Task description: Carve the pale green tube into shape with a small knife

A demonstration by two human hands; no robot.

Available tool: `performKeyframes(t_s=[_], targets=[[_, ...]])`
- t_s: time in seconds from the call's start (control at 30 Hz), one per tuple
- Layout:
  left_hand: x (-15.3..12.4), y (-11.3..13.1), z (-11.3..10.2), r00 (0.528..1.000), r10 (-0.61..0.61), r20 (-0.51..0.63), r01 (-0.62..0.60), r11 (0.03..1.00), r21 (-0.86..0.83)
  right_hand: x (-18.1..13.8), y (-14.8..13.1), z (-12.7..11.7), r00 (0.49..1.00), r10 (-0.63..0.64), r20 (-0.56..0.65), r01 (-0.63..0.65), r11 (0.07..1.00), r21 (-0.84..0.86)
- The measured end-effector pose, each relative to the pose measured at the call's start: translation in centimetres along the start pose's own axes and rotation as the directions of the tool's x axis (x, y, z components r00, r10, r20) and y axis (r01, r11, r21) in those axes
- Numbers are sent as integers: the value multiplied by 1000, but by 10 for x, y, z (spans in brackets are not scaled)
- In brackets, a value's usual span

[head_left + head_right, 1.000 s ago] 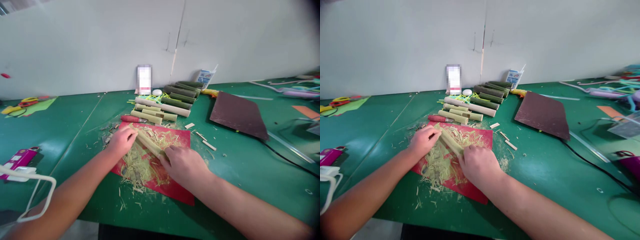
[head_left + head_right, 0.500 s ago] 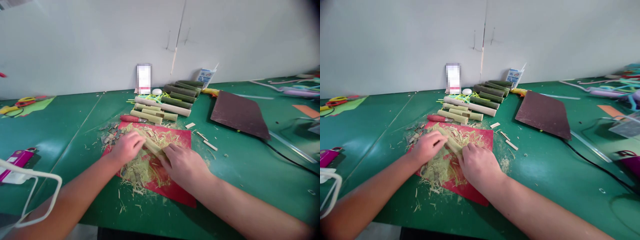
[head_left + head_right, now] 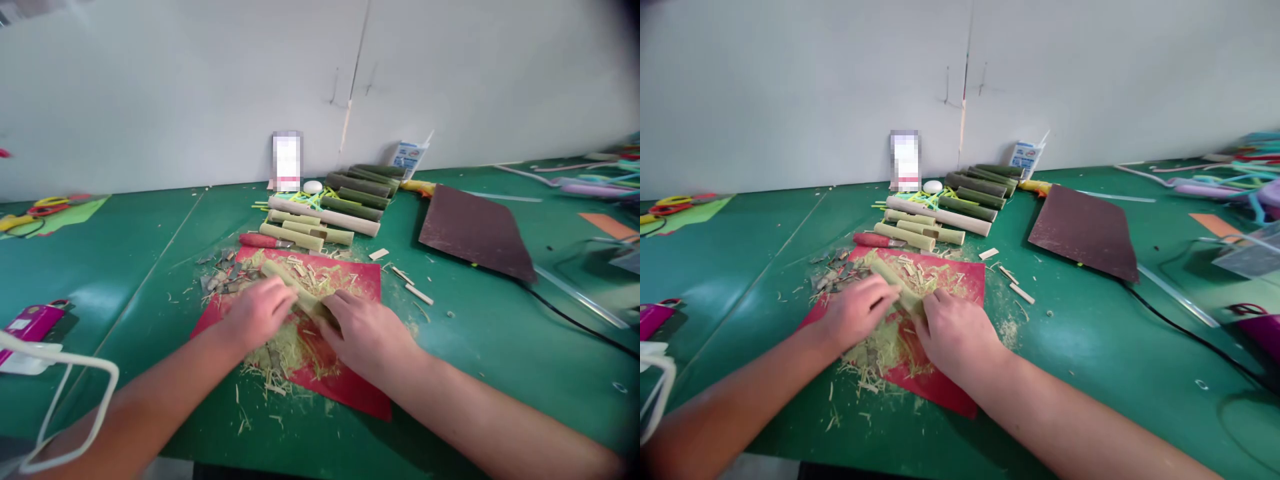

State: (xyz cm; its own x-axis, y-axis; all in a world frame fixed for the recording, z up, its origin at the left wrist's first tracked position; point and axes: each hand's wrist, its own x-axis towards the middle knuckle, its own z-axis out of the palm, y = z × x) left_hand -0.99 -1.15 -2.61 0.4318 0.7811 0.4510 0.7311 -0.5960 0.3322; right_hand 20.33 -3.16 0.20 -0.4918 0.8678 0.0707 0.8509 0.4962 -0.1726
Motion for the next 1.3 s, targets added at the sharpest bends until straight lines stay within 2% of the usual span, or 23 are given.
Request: performKeyframes(t_s=[0.07,0.17,0.2,0.33,0.47,0.6,0.67,0.77,0.9,1.03,1.1,1.23,1.3], targets=[[0,2,0,999,36,21,-36,999,-34,0,0,-1,1000,13,9,-13,1000,7],[0,-1,-2,994,-12,-104,16,999,36,0,-1,-2,999,29,30,-29,1000,10],[0,-2,-2,993,-18,-113,24,998,51,0,-1,-2,999,28,35,-29,1000,13],[-1,-5,-2,999,39,29,-39,999,-2,0,-1,0,1000,11,20,-12,1000,25],[1,-6,-3,991,-40,-127,51,995,80,0,0,1,1000,18,-20,-17,999,34],[0,-2,-4,1000,-2,4,2,1000,13,0,0,3,999,3,-42,-2,999,33],[0,-4,-5,999,-13,-34,14,1000,11,1,1,4,998,-4,-65,5,1000,14],[4,-15,-8,985,-91,-148,98,994,44,2,2,4,994,-12,-104,9,999,-31],[8,-25,-8,979,-128,-157,135,990,33,3,4,3,995,-8,-99,0,997,-79],[7,-24,-6,975,-133,-180,140,990,27,3,3,2,995,-8,-95,4,999,-44],[7,-20,-5,977,-123,-172,125,992,0,4,3,1,997,-4,-75,2,1000,-19],[6,-12,-5,996,-53,-74,47,996,-78,5,3,1,1000,-5,-17,5,1000,10],[6,-12,-5,996,-57,-71,52,997,-65,5,4,1,1000,-5,-20,5,1000,23]])
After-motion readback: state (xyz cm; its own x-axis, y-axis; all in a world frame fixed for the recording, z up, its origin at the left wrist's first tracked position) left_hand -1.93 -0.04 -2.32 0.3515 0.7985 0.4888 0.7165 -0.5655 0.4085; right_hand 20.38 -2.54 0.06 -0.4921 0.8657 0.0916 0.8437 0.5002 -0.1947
